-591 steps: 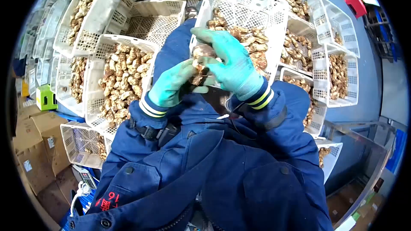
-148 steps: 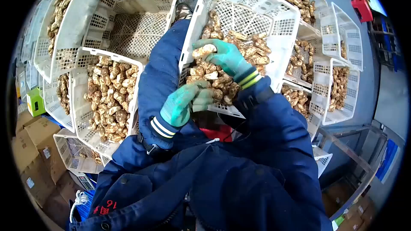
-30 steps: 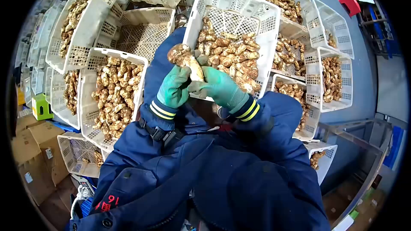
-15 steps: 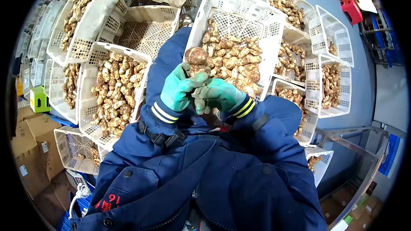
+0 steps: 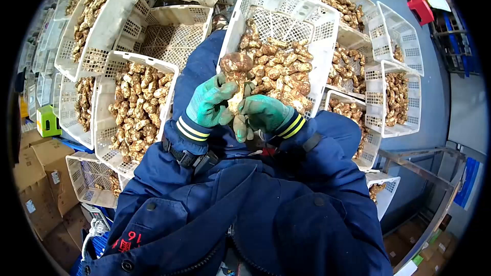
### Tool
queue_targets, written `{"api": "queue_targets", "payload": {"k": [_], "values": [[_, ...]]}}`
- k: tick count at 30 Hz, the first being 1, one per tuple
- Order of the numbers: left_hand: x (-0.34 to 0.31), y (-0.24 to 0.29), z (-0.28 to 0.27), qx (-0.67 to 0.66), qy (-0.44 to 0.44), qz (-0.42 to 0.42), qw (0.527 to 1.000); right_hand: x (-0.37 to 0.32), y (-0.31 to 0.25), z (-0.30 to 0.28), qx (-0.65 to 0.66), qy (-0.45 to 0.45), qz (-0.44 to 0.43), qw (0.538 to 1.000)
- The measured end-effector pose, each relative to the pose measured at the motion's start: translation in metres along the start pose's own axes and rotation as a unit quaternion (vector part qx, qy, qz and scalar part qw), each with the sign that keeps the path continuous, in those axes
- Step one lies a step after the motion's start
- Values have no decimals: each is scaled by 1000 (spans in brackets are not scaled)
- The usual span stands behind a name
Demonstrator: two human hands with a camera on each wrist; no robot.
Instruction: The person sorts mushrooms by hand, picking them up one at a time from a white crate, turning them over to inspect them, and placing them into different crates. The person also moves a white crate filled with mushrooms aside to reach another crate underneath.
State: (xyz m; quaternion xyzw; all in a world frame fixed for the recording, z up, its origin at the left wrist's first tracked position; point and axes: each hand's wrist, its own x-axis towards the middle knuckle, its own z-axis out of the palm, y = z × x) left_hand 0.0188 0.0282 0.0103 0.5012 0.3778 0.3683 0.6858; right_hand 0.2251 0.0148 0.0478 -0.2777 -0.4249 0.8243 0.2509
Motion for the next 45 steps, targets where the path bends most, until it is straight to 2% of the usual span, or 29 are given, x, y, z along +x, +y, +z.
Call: {"api": "queue_targets", "payload": {"k": [3, 4, 5, 6, 7, 8, 9, 10, 12, 13, 15, 16, 17, 19, 20, 22, 23, 25, 26, 28, 30, 31, 33, 35, 38, 41, 42, 45], "values": [[4, -23, -9, 32, 38, 42, 998, 1, 4, -15, -133, -3, -42, 990], [5, -35, -14, 37, 58, 56, 996, 8, -17, -18, -292, -58, -113, 948], [3, -14, -6, -169, 60, 18, 984, 13, -30, -22, -442, -111, -180, 872], [0, 7, 2, -369, 79, -15, 926, 14, -26, -30, -315, 20, -33, 948], [-1, 20, 6, -360, 115, -30, 925, 17, -30, -30, -131, 189, 65, 971], [0, 15, 5, -335, 149, -46, 929, 20, -30, -26, -107, 219, 9, 970], [1, 9, 4, -309, 182, -61, 931, 24, -31, -22, -83, 248, -47, 964], [2, 12, 9, -232, 195, -55, 951, 24, -34, -22, -143, 204, -54, 967], [3, 22, 24, -72, 219, -39, 972, 42, -34, -3, -176, 200, -98, 959], [3, 21, 24, 1, 194, -26, 981, 49, -35, 3, -194, 195, -121, 954], [-2, 20, 26, -102, 173, 9, 980, 46, -48, -5, -141, 188, -37, 971], [-6, 29, 21, -115, 156, -1, 981, 45, -42, -30, -329, 117, -206, 914], [-3, 19, 11, -110, 172, 31, 978, 48, -43, -42, -495, 38, -360, 790], [-6, 12, -8, -290, 113, -40, 949, 35, -37, -39, -308, 77, -265, 910], [-9, 11, -7, -314, 93, -66, 942, 37, -36, -38, -253, 54, -270, 928], [-17, 10, -7, -345, -17, -154, 926, 42, -36, -35, -138, 7, -275, 951], [-27, 13, 2, -358, -30, -166, 918, 43, -40, -32, -162, 10, -287, 944], [-26, 5, 11, -484, -140, -187, 843, 43, -48, -25, -218, 31, -293, 930], [-28, -1, 12, -455, -123, -156, 868, 41, -50, -24, -251, 49, -287, 923], [-29, -1, 15, -358, -88, -103, 924, 40, -50, -27, -304, 43, -368, 877], [-29, 21, 17, -217, -49, -62, 973, 37, -56, -17, -241, 63, -314, 916], [-29, 29, 20, -206, -8, -69, 976, 36, -59, -13, -207, 75, -288, 932], [-27, 38, 25, -184, 76, -83, 977, 25, -68, -7, -86, 131, -96, 983], [-28, 30, 24, -167, 117, -55, 977, 29, -57, -10, -237, 131, -165, 948], [-27, 29, 26, -110, 139, -60, 982, 26, -64, -2, -136, 142, -102, 975], [-26, 20, 20, -139, 109, -76, 981, 30, -60, -3, -108, 151, -92, 978], [-25, 19, 16, -54, 104, -90, 989, 29, -62, -2, -94, 141, -93, 981], [-26, 37, 24, -214, 62, -80, 972, 28, -54, -9, -166, 140, -146, 965]]}}
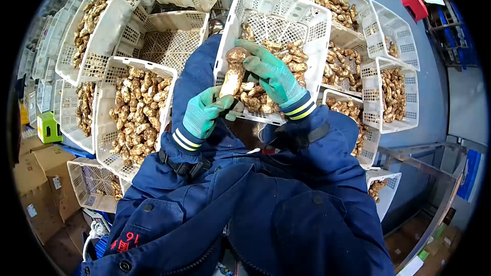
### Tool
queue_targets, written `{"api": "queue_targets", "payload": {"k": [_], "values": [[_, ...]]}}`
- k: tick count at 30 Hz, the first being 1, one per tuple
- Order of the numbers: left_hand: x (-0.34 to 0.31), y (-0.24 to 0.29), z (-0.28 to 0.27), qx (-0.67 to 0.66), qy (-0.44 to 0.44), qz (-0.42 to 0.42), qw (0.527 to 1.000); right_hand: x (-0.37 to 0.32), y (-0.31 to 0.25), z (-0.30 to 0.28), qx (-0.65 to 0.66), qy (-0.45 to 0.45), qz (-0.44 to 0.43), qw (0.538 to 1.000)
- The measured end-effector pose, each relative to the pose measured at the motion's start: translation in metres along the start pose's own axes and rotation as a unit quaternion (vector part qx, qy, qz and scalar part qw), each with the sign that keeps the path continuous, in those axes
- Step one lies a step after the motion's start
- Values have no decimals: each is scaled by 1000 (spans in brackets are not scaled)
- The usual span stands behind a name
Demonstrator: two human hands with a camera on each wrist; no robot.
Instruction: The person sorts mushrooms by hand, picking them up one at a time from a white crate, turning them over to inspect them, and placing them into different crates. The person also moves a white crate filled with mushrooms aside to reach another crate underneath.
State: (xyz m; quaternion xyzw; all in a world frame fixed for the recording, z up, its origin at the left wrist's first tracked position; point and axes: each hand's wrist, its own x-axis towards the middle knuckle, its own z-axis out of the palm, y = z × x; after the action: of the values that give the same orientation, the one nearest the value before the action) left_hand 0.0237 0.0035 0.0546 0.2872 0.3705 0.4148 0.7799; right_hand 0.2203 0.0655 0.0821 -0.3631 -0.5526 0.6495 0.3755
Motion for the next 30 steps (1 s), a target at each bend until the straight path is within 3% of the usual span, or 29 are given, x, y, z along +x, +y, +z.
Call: {"api": "queue_targets", "payload": {"k": [2, 3, 4, 5, 6, 7, 8, 11, 14, 15, 16, 19, 20, 22, 23, 24, 25, 28, 30], "values": [[0, -3, -2, 34, 28, -1, 999, -1, 5, -3, -87, 9, -55, 995], [2, -5, -4, 51, 42, 0, 998, -3, 23, -14, -252, -5, -178, 951], [3, -8, -7, 72, 48, 4, 996, -5, 37, -20, -407, -19, -292, 865], [6, -12, -10, 93, 52, 8, 994, -10, 44, -12, -324, -33, -244, 914], [9, -17, -12, 114, 55, 11, 992, -9, 48, -12, -364, -43, -286, 885], [10, -21, -9, 76, 46, 27, 996, -11, 40, -4, -312, -39, -126, 941], [9, -20, -3, 45, 50, 37, 997, -11, 43, -6, -335, -30, -167, 927], [14, -14, 2, 126, 34, -34, 991, -6, 74, -22, -407, 20, -289, 866], [23, -33, -8, 150, -38, -93, 984, -21, 55, -44, -370, 74, -250, 892], [26, -54, -23, 186, -37, -33, 981, -26, 65, -54, -238, 97, -126, 958], [31, -56, -16, 220, -31, 30, 974, -32, 65, -61, -176, 121, -89, 973], [38, -51, -6, 235, -32, -53, 970, -53, 72, -98, -260, 154, -196, 933], [39, -51, -4, 223, -36, -68, 972, -59, 81, -112, -369, 155, -252, 881], [45, -66, -13, 230, -39, -55, 971, -62, 101, -127, -86, 157, -257, 950], [46, -68, -11, 222, -26, -72, 972, -68, 99, -135, 175, 200, -85, 960], [46, -70, -10, 214, -12, -89, 973, -74, 97, -143, 421, 219, 93, 875], [46, -72, -9, 211, -26, -91, 973, -73, 95, -147, 447, 207, 29, 870], [46, -72, -6, 200, -19, -109, 974, -87, 68, -155, 553, 237, 80, 795], [46, -72, -8, 200, -12, -117, 973, -93, 70, -174, 541, 191, 83, 815]]}}
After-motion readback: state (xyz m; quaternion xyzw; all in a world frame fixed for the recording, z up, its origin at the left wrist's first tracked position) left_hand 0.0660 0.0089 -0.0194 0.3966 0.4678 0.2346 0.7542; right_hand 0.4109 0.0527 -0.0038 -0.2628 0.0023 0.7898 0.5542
